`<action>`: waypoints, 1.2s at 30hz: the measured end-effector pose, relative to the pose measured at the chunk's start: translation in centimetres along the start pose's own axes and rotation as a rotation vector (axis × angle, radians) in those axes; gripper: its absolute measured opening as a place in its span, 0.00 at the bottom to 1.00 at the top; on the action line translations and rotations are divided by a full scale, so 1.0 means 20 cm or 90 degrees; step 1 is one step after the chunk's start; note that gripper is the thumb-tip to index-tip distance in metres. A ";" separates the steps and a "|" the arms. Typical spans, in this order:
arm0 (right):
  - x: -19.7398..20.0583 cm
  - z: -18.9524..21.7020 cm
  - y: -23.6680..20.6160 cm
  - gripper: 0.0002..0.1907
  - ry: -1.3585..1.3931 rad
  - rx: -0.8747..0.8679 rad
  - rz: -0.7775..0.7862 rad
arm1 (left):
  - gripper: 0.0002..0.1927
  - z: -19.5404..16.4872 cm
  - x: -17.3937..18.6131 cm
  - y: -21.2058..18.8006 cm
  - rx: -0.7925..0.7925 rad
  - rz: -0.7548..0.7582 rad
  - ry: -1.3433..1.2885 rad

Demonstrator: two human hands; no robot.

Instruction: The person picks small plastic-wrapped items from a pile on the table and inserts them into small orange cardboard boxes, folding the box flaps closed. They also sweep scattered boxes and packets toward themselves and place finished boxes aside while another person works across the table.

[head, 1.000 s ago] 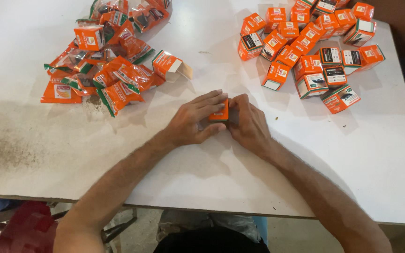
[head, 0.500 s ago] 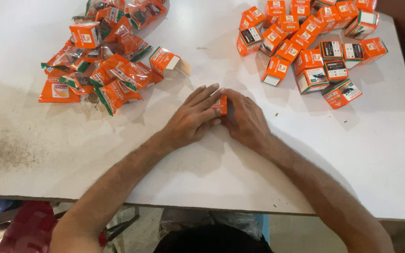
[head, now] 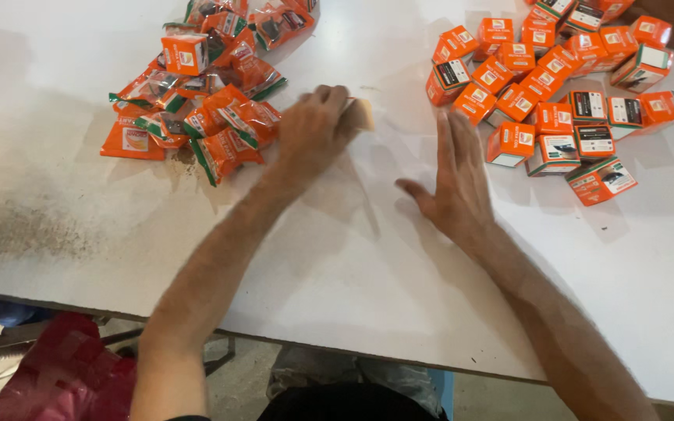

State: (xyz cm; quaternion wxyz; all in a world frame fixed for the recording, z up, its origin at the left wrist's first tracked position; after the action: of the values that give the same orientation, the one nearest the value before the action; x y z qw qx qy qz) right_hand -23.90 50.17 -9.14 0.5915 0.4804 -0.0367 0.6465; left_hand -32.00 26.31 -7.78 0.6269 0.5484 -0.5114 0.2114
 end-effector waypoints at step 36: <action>0.61 0.48 -0.85 0.23 0.457 -0.282 -0.067 | 0.24 -1.18 0.58 -0.87 0.137 -0.096 -0.238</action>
State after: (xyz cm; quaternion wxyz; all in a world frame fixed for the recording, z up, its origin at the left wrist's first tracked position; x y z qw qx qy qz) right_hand -2.76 58.20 -4.67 0.6880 0.0875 0.0585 0.7181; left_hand -3.43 38.88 -2.92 0.4734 0.6783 -0.5508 0.1117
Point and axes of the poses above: each hand's wrist, its own y-axis towards the middle knuckle, its own x-axis out of the back of the hand, z = x × y, the point moved 1 cm from there along y, towards the middle knuckle, and after that the axes turned 13 degrees about y, right-handed, at the moved point
